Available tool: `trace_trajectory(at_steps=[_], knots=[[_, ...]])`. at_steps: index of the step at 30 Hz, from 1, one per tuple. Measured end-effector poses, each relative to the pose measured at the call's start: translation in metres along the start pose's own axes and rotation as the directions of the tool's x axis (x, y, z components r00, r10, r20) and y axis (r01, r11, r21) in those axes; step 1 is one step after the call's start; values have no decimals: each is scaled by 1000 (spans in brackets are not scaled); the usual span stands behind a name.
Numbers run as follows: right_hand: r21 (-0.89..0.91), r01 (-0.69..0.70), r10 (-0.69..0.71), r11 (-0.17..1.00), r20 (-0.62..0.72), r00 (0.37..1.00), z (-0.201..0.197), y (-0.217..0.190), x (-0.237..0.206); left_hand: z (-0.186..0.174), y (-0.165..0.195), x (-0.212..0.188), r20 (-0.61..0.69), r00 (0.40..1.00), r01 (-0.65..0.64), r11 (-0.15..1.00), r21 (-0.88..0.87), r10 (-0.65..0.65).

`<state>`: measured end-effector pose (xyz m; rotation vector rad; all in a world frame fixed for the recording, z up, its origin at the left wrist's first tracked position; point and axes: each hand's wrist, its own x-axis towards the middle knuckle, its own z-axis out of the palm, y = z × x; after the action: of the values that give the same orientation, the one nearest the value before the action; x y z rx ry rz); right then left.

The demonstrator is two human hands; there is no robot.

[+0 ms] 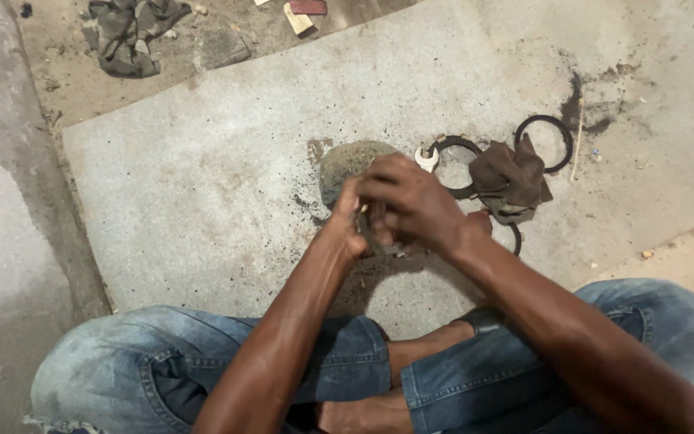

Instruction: The person sits on the floor and uses a wrench to strike a metal ring held against a stone block. They then wipe the ring with a cloth and use a small abrasive block to rub the inner surface of the ring. The person repeats the striking and rubbing actions on the metal ring.

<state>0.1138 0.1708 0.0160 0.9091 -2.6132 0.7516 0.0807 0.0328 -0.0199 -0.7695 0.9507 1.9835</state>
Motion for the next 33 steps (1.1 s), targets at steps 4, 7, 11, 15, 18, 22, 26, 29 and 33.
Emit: trace_trajectory(at_steps=[4, 7, 11, 15, 18, 22, 26, 29, 33], knots=[[80, 45, -48, 996, 40, 998, -4, -5, 4, 9, 6, -8, 129, 991, 37, 999, -4, -36], [32, 1, -1, 999, 20, 1000, -11, -11, 7, 10, 8, -10, 201, 979, 40, 999, 22, -43], [-34, -10, 11, 999, 5, 1000, -20, -11, 10, 11, 11, -12, 257, 966, -39, 995, 97, 13], [230, -233, 288, 945, -250, 924, -37, 2, 11, 12, 17, -15, 445, 895, 11, 1000, 6, -13], [297, -397, 460, 868, -184, 869, -43, -1, 7, 10, 22, -17, 620, 783, -18, 999, -34, 36], [608, -681, 778, 408, 159, 608, -34, -19, 7, 4, 24, -14, 517, 854, -2, 994, -113, 60], [536, -712, 698, 453, 284, 658, -13, -31, 15, -1, 19, -7, 452, 886, -68, 994, -91, 102], [590, -690, 673, 419, 308, 672, -4, -32, 20, 1, 15, -3, 663, 734, 12, 973, -231, 148], [579, -697, 759, 423, 194, 622, -3, -33, 21, 10, 8, -5, 272, 961, -35, 996, -79, 55]])
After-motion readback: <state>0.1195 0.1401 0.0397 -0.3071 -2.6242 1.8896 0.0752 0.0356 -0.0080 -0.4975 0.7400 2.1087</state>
